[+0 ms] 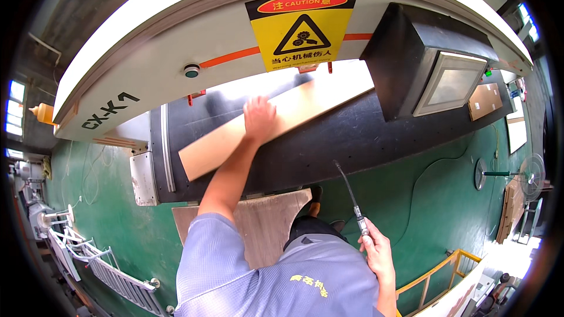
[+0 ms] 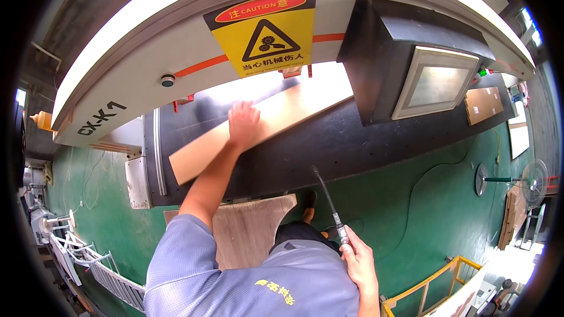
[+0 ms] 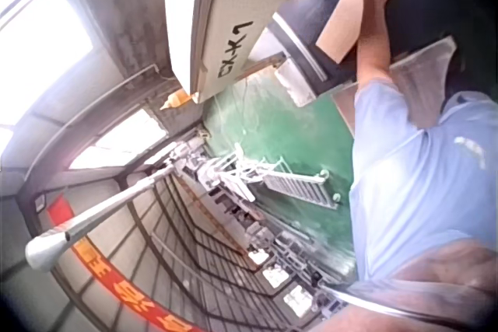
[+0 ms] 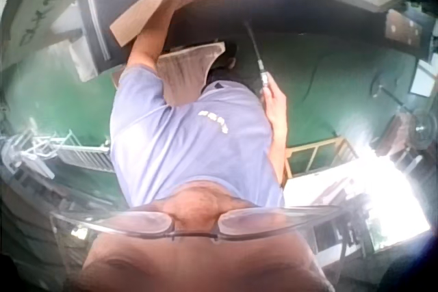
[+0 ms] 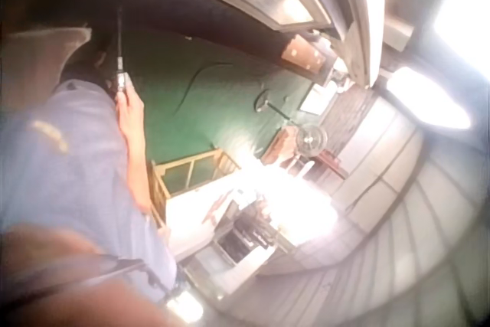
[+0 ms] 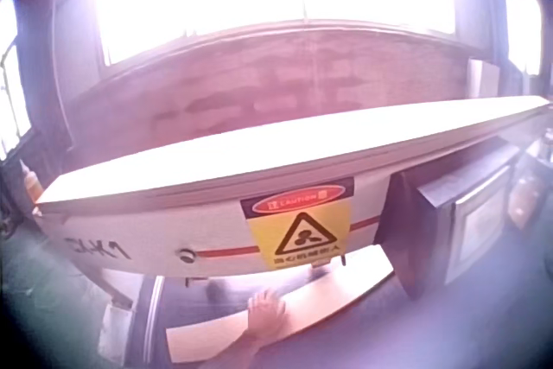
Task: The person operates a large industrial machine labeled CX-K1 in a workshop. They repeatedly place rectangular wooden boards onto the machine's conveyor belt, press a green start button, and retrieve the boards after processing. The person holds a tool in their right hand throughout the sequence.
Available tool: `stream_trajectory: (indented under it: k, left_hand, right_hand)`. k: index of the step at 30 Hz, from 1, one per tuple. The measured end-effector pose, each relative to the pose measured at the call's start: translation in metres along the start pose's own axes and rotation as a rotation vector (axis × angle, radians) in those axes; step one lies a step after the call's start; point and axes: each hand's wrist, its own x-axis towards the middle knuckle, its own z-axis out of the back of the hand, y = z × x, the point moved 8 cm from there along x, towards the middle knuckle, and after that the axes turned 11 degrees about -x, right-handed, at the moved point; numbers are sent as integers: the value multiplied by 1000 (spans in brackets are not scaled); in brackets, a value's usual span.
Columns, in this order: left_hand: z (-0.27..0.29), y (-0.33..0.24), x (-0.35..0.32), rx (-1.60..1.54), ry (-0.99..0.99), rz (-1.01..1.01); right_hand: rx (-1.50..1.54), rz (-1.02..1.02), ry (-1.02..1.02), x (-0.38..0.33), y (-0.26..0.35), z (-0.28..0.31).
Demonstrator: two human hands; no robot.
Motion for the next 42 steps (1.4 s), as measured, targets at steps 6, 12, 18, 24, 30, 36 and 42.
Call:
stream_trajectory:
  k: [6,12,18,24,30,36,42]
  left_hand:
    - [-9,46,129,56,197,54]
    - [17,32,142,99,301,112]
    - [0,52,79,314,-5,-70]
    - [16,72,93,239,255,135]
    - [15,70,55,63,308,-165]
    - [38,55,-1,-374,492,101]
    - [71,-2,-119,-593,479,197]
  right_hand:
    - [-17,-82,-1,-1,-1,-4]
    - [-121,-67,-13,-3,2,-4]
    - [-146,-88,19,3,9,-2]
    - [-202,-99,-70,9,7,-7]
    - [-135,-22,-96,11,17,-6]
    - [-69,264,192,9,25,-23]
    - [-45,56,-324,32,11,25]
